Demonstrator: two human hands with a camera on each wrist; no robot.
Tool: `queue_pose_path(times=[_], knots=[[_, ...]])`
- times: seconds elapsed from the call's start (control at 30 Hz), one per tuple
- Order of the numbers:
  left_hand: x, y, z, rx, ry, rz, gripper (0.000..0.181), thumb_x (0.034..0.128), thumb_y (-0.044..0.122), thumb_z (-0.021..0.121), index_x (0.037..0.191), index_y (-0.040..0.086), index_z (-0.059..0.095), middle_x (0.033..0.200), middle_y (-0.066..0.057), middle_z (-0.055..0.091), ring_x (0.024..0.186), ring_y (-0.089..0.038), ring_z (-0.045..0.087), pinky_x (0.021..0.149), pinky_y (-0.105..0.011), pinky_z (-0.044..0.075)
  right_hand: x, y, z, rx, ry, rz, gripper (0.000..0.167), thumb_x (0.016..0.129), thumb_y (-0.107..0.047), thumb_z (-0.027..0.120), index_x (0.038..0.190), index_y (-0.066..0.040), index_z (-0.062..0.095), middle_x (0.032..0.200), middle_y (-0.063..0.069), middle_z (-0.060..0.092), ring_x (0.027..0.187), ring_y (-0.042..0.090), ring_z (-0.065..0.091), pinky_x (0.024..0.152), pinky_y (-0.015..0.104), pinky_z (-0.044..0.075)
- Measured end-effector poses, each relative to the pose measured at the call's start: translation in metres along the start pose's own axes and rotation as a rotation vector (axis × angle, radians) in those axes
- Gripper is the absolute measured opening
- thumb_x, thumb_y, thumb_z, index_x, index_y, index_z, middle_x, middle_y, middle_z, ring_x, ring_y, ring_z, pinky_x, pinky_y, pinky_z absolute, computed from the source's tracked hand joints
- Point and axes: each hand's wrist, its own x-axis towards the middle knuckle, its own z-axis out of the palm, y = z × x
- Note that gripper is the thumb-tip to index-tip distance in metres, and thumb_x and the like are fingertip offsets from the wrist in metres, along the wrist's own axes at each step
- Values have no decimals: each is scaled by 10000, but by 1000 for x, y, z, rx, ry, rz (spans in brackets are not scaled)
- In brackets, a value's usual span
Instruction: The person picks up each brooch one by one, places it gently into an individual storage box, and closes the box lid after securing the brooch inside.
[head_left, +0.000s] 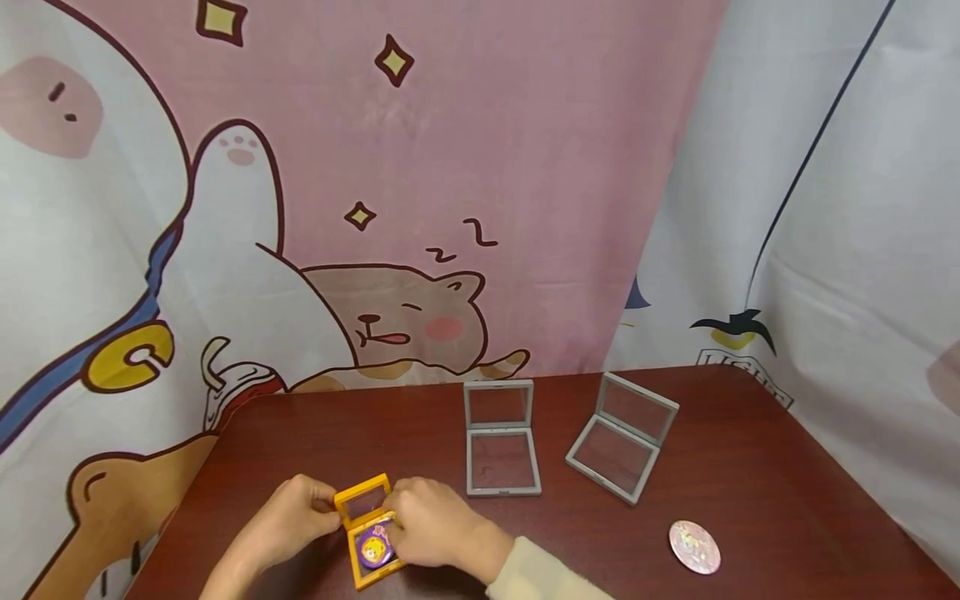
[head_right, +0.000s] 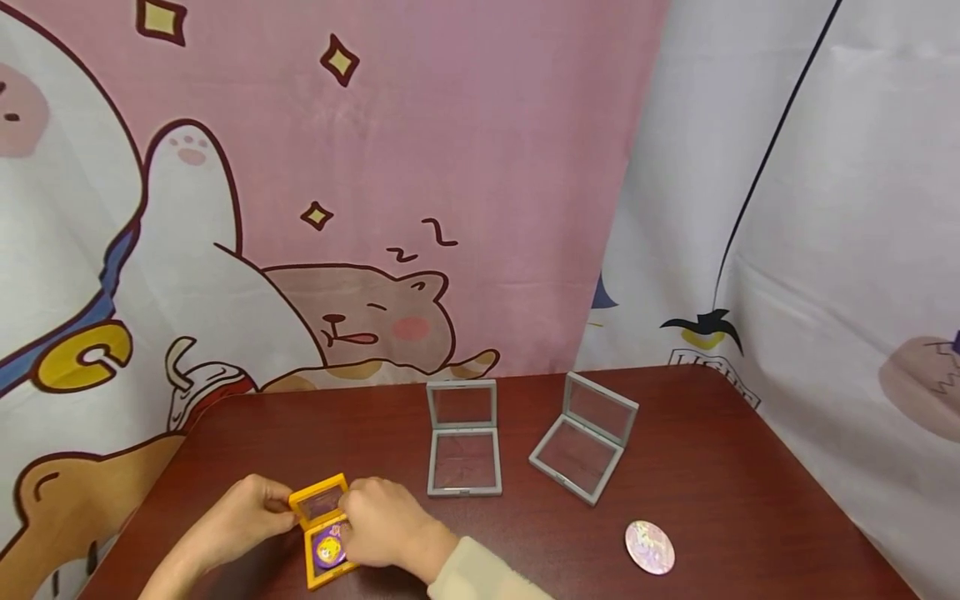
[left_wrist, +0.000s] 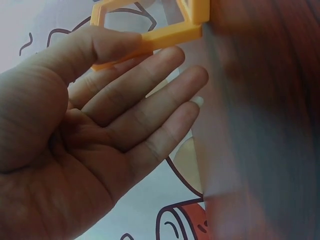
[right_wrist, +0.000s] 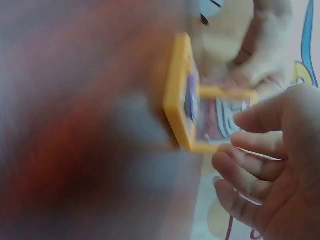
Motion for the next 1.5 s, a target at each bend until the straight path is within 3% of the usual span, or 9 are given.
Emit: queue_pose_path(times=[0.1, 0.27, 0.43, 0.6, 0.77, 1.03, 1.5], knots=[[1, 2, 0, 12, 12, -19, 14, 876, 57, 778, 876, 46, 785, 839, -19, 740, 779, -164, 659, 659, -303, 542, 3, 10, -11, 70, 77, 46, 86, 947, -114, 703, 941, -121, 789, 849, -92, 657, 719, -29, 555, 644, 142, 465], [0, 7, -3, 0, 24, -49, 103, 867, 42, 790, 964, 9, 783, 894, -56, 746, 804, -190, 678, 685, -358, 583, 10, 19, -22, 123, 148, 87, 149, 996, -135, 695, 1091, -62, 783, 1000, -21, 736, 866, 19, 661, 770, 189, 541], [-3, 12, -7, -3, 55, -51, 160, 871, 61, 804, 1013, -8, 777, 944, -78, 757, 839, -200, 711, 705, -380, 610, 16, 20, -19, 160, 110, 82, 198, 1041, -171, 657, 1156, -57, 770, 1065, -4, 746, 953, 38, 682, 810, 206, 552], [-8, 16, -11, -7, 53, 14, 154, 913, 107, 794, 1025, 3, 790, 948, -66, 765, 850, -198, 695, 695, -340, 599, 16, 19, -13, 186, 85, 54, 192, 1064, -157, 625, 1147, -67, 773, 1025, -10, 746, 889, 0, 654, 769, 174, 532], [-9, 20, -13, 27, 74, 43, 128, 928, 85, 778, 1036, 23, 807, 986, -65, 772, 907, -199, 691, 726, -337, 597, 17, 19, -10, 180, 92, 55, 179, 1062, -142, 626, 1136, -73, 773, 1015, -15, 745, 901, 3, 654, 788, 179, 535], [-10, 24, -12, 60, 77, 31, 75, 923, 37, 773, 985, 34, 814, 932, -35, 769, 840, -178, 666, 682, -302, 577, 18, 18, -9, 217, 88, 74, 158, 1059, -124, 628, 1131, -60, 753, 1068, 7, 751, 958, 30, 675, 820, 183, 541], [-15, 27, -8, 90, 41, 92, 54, 924, 54, 763, 959, 52, 804, 891, -4, 750, 750, -97, 607, 636, -257, 531, 9, 13, -12, 333, 64, 109, 90, 1052, -134, 643, 1068, -86, 718, 899, -53, 696, 728, -43, 559, 657, 138, 483]])
